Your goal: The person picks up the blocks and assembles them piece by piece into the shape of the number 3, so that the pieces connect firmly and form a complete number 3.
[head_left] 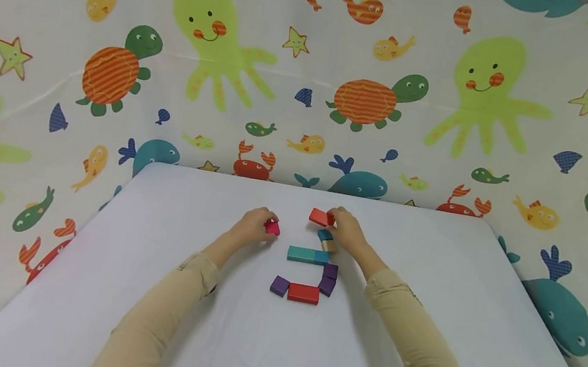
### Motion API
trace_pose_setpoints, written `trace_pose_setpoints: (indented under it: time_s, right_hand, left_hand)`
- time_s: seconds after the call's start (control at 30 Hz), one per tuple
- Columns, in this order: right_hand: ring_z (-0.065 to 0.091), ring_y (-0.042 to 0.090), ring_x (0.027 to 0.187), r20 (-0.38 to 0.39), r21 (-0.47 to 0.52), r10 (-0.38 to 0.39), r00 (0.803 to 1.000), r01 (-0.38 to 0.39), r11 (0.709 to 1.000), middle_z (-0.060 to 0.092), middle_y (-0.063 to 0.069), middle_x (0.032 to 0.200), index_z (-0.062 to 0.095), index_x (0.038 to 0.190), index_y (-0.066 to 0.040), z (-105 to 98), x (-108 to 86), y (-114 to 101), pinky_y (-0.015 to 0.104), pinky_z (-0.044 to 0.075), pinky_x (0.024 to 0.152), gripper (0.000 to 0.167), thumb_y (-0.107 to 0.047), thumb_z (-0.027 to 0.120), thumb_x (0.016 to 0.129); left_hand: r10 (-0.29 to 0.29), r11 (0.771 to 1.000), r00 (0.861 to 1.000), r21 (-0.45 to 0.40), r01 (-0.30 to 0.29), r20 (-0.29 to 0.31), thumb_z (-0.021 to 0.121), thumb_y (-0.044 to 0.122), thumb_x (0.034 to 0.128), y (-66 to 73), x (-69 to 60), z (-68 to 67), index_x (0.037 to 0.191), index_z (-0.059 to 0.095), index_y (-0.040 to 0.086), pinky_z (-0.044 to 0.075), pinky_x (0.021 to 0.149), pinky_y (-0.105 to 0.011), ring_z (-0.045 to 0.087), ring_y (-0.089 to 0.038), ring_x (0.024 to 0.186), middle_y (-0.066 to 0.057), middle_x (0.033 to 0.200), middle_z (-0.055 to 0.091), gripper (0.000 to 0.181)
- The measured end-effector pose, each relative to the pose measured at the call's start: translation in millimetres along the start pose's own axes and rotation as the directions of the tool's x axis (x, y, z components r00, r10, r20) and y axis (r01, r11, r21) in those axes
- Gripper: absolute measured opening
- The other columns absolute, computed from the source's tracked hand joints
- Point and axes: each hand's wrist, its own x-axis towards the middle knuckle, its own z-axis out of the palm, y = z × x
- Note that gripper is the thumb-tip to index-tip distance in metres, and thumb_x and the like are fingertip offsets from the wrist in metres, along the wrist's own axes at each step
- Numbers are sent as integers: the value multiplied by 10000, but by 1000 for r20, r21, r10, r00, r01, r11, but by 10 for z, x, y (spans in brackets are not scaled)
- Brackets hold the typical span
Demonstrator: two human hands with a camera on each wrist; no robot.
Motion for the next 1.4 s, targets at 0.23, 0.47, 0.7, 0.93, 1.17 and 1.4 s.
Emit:
trace_pose_setpoints:
  time_s: [0.23, 0.47, 0.7, 0.93, 1.17, 1.4]
  right_hand:
    - [594, 280, 968, -22, 1, -23, 1000, 23, 1000, 623, 184, 1081, 592, 1166, 53, -39, 28, -12, 380, 498, 923, 323, -47, 654, 865]
    - [596, 279, 969, -32, 10, -31, 999, 32, 999, 627, 182, 1076, 594, 1167, 52, -36, 65, -20, 386, 495, 930, 327, -59, 658, 866]
    - [595, 309, 1013, -20, 43, -15, 1000, 16, 999, 630, 191, 1099, 592, 1175, 58, 18, 133, 1, 386, 486, 947, 342, -67, 664, 864]
    - [587, 331, 1038, -7, 42, -70, 997, 71, 997, 632, 203, 1111, 585, 1171, 71, 13, 188, 3, 409, 472, 947, 337, -71, 653, 874]
    - [567, 333, 1109, 48, 52, -98, 994, 96, 994, 621, 202, 1175, 580, 1200, 56, -7, 255, 27, 422, 439, 1005, 343, -56, 637, 881]
    - [568, 322, 1103, 125, 39, -151, 981, 148, 988, 629, 195, 1169, 592, 1182, 50, 34, 299, 67, 423, 436, 1005, 318, -27, 632, 876]
  left_hand:
    - [-46, 999, 999, -5, 46, 17, 698, 192, 853, -94, -36, 33, 1185, 630, 92, 526, 883, -363, 550, -253, 1037, -129, 1121, 538, 354]
    - [-17, 999, 1000, 44, 16, 5, 753, 240, 804, -131, 6, 9, 1116, 660, 35, 523, 862, -362, 563, -241, 953, -146, 1061, 571, 385]
    - [-20, 1000, 999, 23, 19, 49, 791, 213, 758, -152, 26, 5, 1061, 671, -2, 512, 815, -329, 549, -213, 889, -146, 1057, 543, 390]
    - [31, 998, 999, 46, -33, 31, 760, 82, 776, -159, 20, -22, 1077, 659, -34, 509, 852, -355, 577, -246, 929, -156, 1065, 575, 339]
    - [26, 995, 999, 95, -28, 29, 725, 58, 806, -165, 22, -76, 1144, 633, -45, 495, 901, -383, 588, -281, 990, -180, 1073, 631, 365]
    - [72, 994, 997, 81, -73, 20, 718, 38, 805, -193, 17, -83, 1133, 643, -51, 509, 830, -370, 579, -255, 873, -190, 1035, 635, 348]
